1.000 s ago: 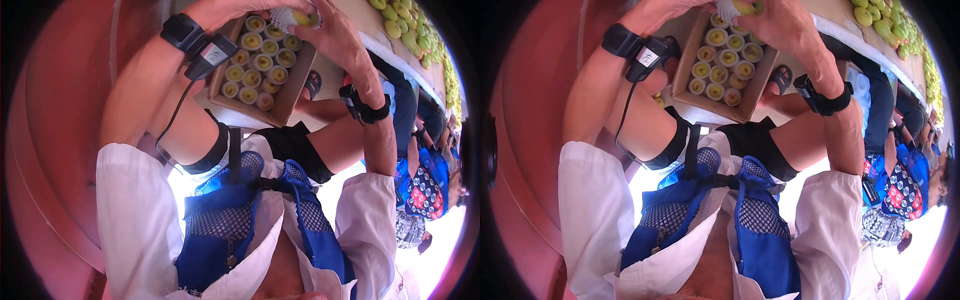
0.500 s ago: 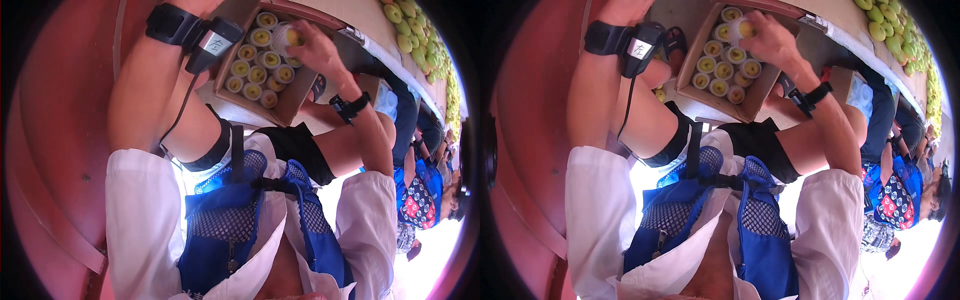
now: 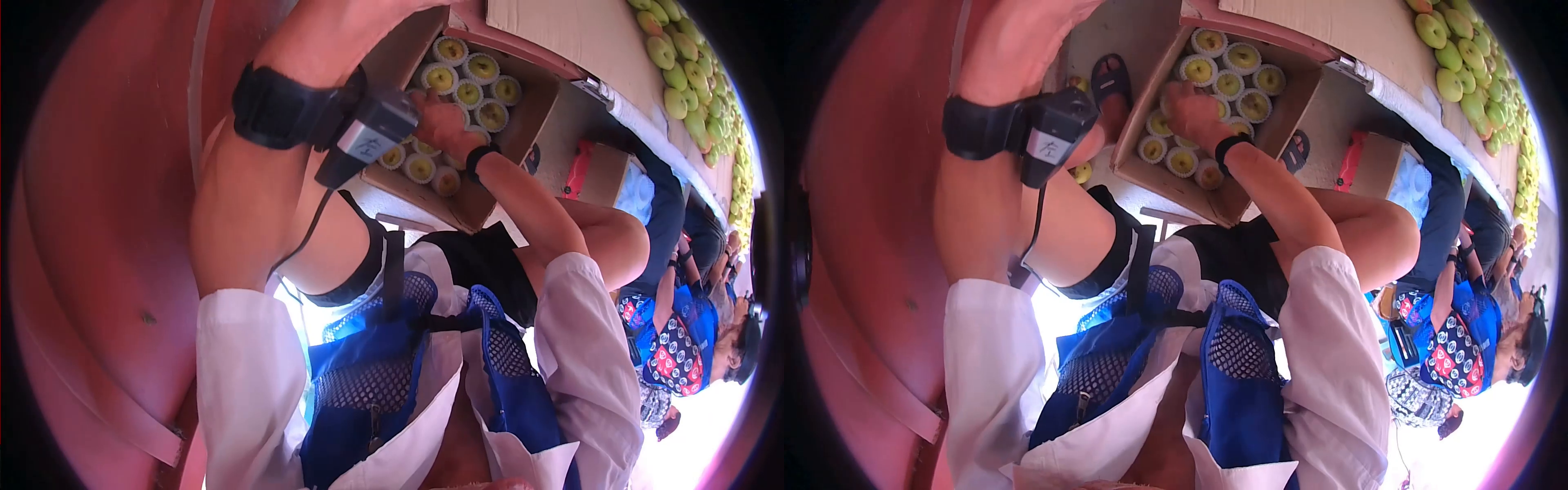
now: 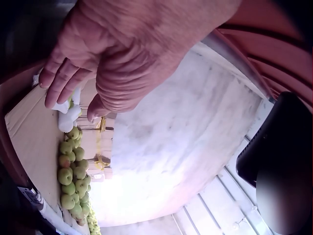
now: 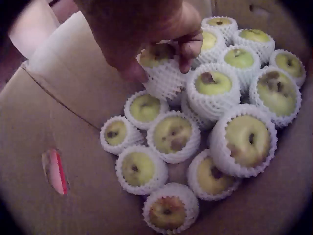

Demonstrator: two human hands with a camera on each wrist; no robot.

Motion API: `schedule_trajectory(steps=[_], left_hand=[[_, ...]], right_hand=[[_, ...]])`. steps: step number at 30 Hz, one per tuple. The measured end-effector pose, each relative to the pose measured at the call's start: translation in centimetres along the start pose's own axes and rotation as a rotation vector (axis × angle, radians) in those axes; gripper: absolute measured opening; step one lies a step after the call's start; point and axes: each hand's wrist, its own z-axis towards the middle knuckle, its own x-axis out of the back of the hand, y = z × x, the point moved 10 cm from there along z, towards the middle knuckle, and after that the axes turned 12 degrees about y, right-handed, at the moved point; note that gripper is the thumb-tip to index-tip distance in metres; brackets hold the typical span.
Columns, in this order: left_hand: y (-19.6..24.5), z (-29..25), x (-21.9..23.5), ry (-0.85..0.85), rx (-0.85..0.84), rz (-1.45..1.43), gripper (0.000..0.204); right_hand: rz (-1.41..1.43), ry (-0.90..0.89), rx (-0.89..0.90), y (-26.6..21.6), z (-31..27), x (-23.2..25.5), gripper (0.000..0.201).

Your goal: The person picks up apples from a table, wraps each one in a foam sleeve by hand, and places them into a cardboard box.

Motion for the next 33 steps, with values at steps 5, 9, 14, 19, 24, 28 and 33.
schedule_trajectory(steps=[5, 9, 14, 19, 24, 28, 33], left_hand=[[1.2, 0.4, 0.6, 0.049, -0.001, 0.012, 0.063], [3.0, 1.0, 0.3, 0.077, -0.024, 0.043, 0.065], [6.0, 0.9, 0.0, 0.137, -0.103, 0.126, 0.068], [7.6, 2.0, -1.1, 0.133, -0.113, 0.18, 0.068], [6.6, 0.9, 0.0, 0.142, -0.034, 0.145, 0.072], [6.0, 3.1, 0.2, 0.065, 0.321, -0.017, 0.076], [8.1, 1.4, -0.8, 0.154, -0.066, 0.2, 0.076]], right_hand=[[-0.026, 0.036, 0.081, 0.4, 1.1, -1.7, 0.052], [-0.069, 0.074, 0.125, 1.5, 1.6, -2.5, 0.054], [-0.097, 0.123, 0.142, 1.7, 1.4, -1.7, 0.05], [0.012, 0.258, 0.153, 2.2, 0.6, 0.6, 0.04], [-0.018, 0.319, 0.104, 2.5, -0.1, 0.3, 0.039], [-0.006, 0.311, 0.018, 3.4, 0.3, 1.3, 0.041], [-0.013, 0.338, -0.036, 4.3, 0.1, 1.9, 0.046]])
